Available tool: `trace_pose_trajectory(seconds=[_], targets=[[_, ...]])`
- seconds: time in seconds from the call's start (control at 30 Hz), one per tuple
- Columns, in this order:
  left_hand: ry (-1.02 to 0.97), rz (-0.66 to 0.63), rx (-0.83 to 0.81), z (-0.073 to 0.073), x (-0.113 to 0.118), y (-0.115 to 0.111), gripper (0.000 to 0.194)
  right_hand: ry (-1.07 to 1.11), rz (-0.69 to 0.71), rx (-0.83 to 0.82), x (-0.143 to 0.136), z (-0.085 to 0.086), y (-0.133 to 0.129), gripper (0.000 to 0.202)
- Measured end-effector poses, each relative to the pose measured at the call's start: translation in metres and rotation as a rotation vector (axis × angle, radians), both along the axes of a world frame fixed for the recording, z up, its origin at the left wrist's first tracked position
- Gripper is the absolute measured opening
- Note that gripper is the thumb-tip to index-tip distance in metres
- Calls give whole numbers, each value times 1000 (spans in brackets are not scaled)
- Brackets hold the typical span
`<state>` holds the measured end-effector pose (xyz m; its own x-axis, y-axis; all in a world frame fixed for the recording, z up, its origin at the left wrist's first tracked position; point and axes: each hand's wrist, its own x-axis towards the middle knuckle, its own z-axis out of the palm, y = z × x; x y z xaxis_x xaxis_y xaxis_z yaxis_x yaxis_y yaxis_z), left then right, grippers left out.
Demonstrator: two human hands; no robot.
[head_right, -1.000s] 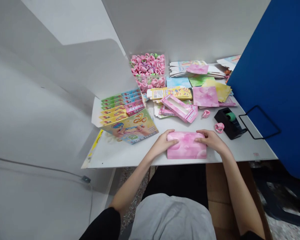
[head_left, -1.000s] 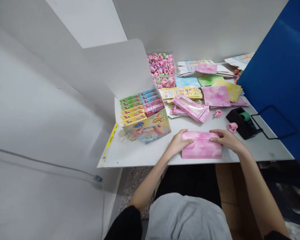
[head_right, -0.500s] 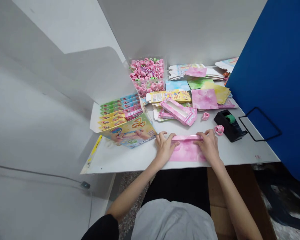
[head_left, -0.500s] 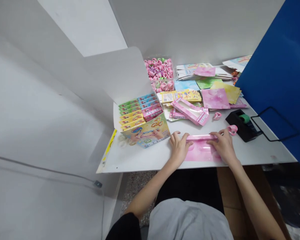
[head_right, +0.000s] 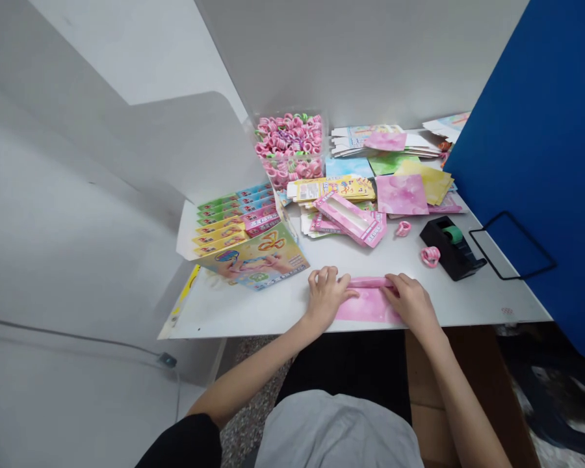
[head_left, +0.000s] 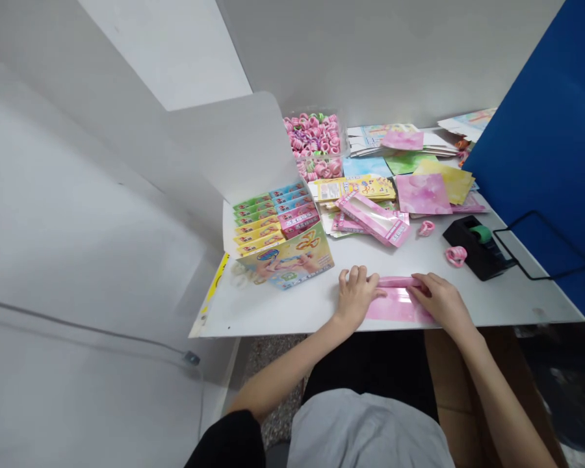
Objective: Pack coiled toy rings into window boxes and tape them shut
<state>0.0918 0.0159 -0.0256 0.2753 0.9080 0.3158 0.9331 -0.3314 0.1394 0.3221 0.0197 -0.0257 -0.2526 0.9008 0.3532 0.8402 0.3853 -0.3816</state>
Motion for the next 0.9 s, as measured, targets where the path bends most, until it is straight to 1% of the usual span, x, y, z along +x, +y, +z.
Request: trace_pose_trajectory(seconds=[0.13, 0.2, 0.27, 0.3, 0.33, 0.37, 0.4, 0.47, 0.5, 0.53, 0.57, 0.63, 0.7, 0.77, 0.9], targets=[[-10, -30, 4, 0, 0, 2, 32, -59, -5, 60, 0, -2, -12, 38], [-32, 3, 30, -2, -1, 5, 35, -108, 6, 76, 0, 0, -19, 45], [-76, 40, 80, -3, -3, 6, 37, -132, 49, 67, 0, 2, -28, 50], [-104, 38, 110, -4, -4, 5, 36, -139, 74, 53, 1, 2, -33, 50], [-132, 8, 137, -5, -6, 3, 35, -149, 97, 44, 2, 2, -38, 49], [-157, -50, 155, -5, -7, 0, 35, -165, 112, 40, 3, 2, -44, 46], [-173, -134, 158, -5, -9, -4, 36, -183, 116, 42, 5, 1, -50, 42], [-178, -339, 109, -4, -12, -15, 41, -209, 103, 47, 10, -1, -60, 36], [-169, -427, 63, -3, -14, -22, 45, -214, 99, 42, 12, -2, -64, 33], [-157, -486, 11, -2, -17, -28, 49, -213, 94, 29, 13, -3, -67, 32], [-146, -517, -42, 0, -19, -35, 54, -211, 87, 11, 14, -3, -70, 31], [-133, -529, -127, 3, -25, -45, 60, -204, 89, -14, 14, -3, -72, 28], [-118, -535, -162, 4, -30, -51, 64, -201, 106, -4, 10, 0, -73, 25], [-90, -559, -134, 3, -34, -53, 62, -210, 135, 20, 5, 4, -72, 24], [-10, -597, 3, 0, -38, -49, 55, -216, 192, 22, 5, 12, -66, 21]])
